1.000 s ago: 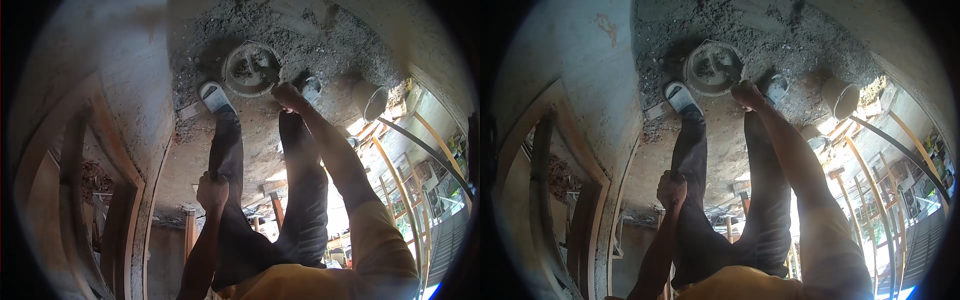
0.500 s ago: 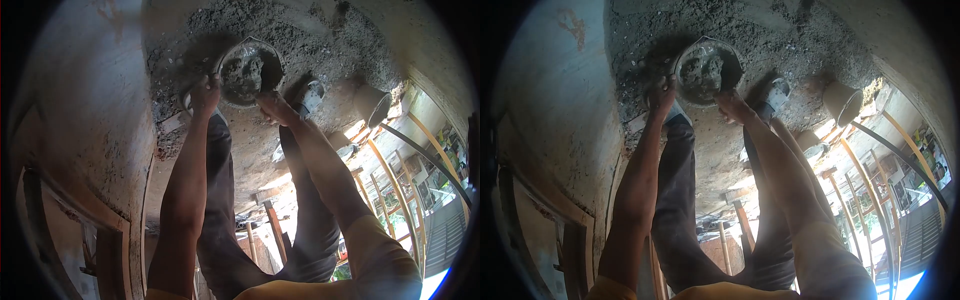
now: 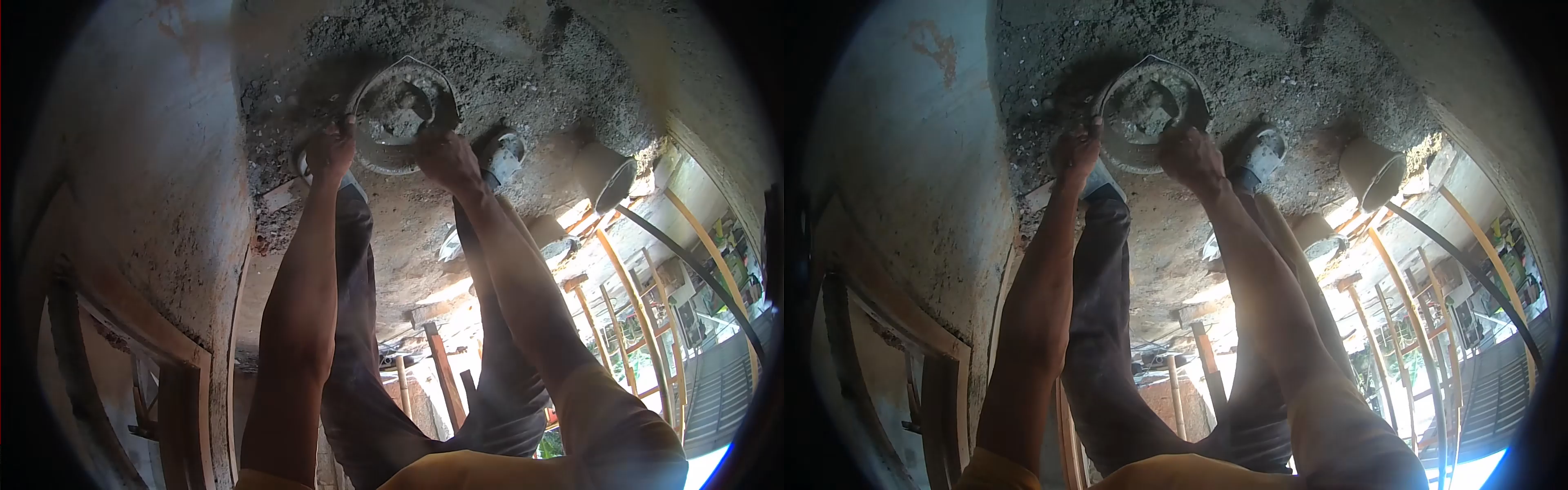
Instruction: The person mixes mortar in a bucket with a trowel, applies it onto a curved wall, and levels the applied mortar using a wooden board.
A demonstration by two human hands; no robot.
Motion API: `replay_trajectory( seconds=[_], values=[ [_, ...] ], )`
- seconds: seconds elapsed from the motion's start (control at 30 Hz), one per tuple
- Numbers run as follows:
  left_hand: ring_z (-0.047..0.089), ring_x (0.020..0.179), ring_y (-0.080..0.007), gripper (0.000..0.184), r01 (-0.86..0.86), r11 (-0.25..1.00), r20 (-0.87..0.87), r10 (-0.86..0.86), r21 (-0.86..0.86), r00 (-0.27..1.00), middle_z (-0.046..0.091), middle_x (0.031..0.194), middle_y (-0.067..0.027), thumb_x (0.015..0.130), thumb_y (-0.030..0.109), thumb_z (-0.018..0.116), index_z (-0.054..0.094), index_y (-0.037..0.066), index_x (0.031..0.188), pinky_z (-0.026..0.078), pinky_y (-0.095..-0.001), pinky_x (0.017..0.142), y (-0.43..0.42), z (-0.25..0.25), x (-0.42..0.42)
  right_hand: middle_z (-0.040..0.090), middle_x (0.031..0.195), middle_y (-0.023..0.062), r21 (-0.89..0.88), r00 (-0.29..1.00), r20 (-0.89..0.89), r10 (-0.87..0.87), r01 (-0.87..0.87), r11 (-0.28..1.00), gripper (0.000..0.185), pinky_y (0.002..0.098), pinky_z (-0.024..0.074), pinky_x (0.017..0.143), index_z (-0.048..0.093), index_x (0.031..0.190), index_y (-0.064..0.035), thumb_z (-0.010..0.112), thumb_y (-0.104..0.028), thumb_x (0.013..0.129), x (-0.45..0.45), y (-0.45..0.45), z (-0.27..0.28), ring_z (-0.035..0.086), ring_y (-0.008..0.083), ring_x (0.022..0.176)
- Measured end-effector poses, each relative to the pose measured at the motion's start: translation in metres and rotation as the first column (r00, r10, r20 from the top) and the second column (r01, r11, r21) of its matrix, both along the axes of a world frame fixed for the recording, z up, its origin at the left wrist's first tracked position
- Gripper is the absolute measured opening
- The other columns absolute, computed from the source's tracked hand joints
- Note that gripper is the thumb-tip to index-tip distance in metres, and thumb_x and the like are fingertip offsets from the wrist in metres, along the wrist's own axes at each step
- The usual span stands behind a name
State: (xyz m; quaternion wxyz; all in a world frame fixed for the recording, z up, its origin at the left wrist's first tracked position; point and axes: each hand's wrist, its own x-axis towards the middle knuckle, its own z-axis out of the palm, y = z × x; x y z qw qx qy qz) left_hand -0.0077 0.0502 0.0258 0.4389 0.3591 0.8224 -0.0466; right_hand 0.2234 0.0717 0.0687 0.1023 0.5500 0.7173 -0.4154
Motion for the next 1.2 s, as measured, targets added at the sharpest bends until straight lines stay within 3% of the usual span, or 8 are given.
replay_trajectory(
  seconds=[0.13,0.23,0.33,0.43,0.5,0.57,0.93,1.2],
  values=[
    [0.077,0.098,-0.0323,0.063,-0.140,0.987,0.194,0.123,0.076,0.973,0.079,0.098,-0.0193,0.098,0.059,0.065,0.079,-0.001,0.107,0.057,-0.0410,0.089,-0.010,-0.010,-0.012,0.073,0.099,0.0111,0.111,0.892,0.081,0.445,-0.452,0.885,0.016,0.0448,0.0646,0.077,0.073,0.095,-0.0097,0.060,-0.020,0.094,-0.020,-0.018,-0.029,0.073,0.0348,0.082],
    [0.076,0.103,-0.0318,0.059,-0.300,0.950,0.286,0.265,0.085,0.921,0.077,0.110,-0.0227,0.101,0.052,0.065,0.075,-0.004,0.116,0.056,-0.0393,0.093,-0.031,-0.018,-0.012,0.071,0.107,0.0100,-0.200,0.998,0.067,-0.016,0.030,0.979,0.017,0.0459,0.0641,0.077,0.071,0.104,-0.0075,0.064,-0.021,0.096,0.009,0.010,0.073,0.074,0.0330,0.088],
    [0.074,0.108,-0.0301,0.053,-0.533,0.836,0.293,0.481,0.130,0.826,0.073,0.123,-0.0224,0.106,0.041,0.062,0.067,-0.005,0.130,0.054,-0.0380,0.098,-0.058,0.015,-0.007,0.067,0.109,0.0107,-0.081,0.930,-0.305,-0.206,0.190,0.979,0.019,0.0438,0.0613,0.076,0.066,0.113,-0.0028,0.064,-0.016,0.099,0.089,-0.009,0.057,0.071,0.0311,0.086],
    [0.072,0.114,-0.0274,0.052,-0.626,0.764,0.401,0.628,-0.156,0.667,0.072,0.126,-0.0207,0.109,0.037,0.059,0.059,-0.007,0.137,0.054,-0.0369,0.098,-0.083,0.100,0.017,0.065,0.091,0.0104,0.412,0.985,-0.165,0.055,0.018,0.911,0.024,0.0416,0.0558,0.063,0.066,0.101,-0.0015,0.059,-0.024,0.105,0.141,0.032,0.025,0.063,0.0274,0.064],
    [0.072,0.115,-0.0271,0.050,-0.573,0.763,0.496,0.637,-0.298,0.590,0.072,0.126,-0.0218,0.108,0.035,0.060,0.060,-0.007,0.136,0.053,-0.0367,0.100,-0.091,0.139,0.033,0.056,0.069,0.0080,-0.227,0.742,-0.100,-0.663,0.632,0.741,0.046,0.0390,0.0492,0.055,0.063,0.089,-0.0010,0.055,-0.042,0.107,0.156,0.062,-0.009,0.056,0.0217,0.053],
    [0.071,0.118,-0.0285,0.049,-0.414,0.808,0.528,0.588,-0.419,0.612,0.071,0.126,-0.0229,0.108,0.033,0.061,0.060,-0.007,0.136,0.052,-0.0374,0.103,-0.092,0.146,0.042,0.048,0.056,0.0052,-0.320,0.561,0.017,-0.827,0.787,0.527,0.061,0.0393,0.0447,0.052,0.059,0.081,-0.0005,0.050,-0.055,0.106,0.152,0.084,-0.069,0.053,0.0185,0.050],
    [0.063,0.131,-0.0318,0.045,-0.321,0.868,0.578,0.492,-0.378,0.651,0.067,0.135,-0.0260,0.109,0.027,0.060,0.060,-0.007,0.139,0.047,-0.0405,0.114,-0.067,0.120,0.053,0.056,0.058,0.0030,-0.356,0.594,-0.556,-0.582,0.463,0.812,0.056,0.0324,0.0413,0.045,0.061,0.073,-0.0079,0.054,-0.054,0.105,-0.023,0.166,-0.188,0.053,0.0133,0.048],
    [0.069,0.121,-0.0297,0.042,-0.493,0.798,0.518,0.601,-0.347,0.608,0.072,0.125,-0.0235,0.106,0.026,0.062,0.064,-0.006,0.132,0.052,-0.0396,0.105,-0.094,0.090,0.054,0.055,0.062,0.0049,-0.432,0.763,-0.392,-0.513,0.340,0.835,0.039,0.0332,0.0452,0.046,0.066,0.090,-0.0045,0.063,-0.041,0.103,0.029,0.162,-0.042,0.055,0.0136,0.049]
  ],
)
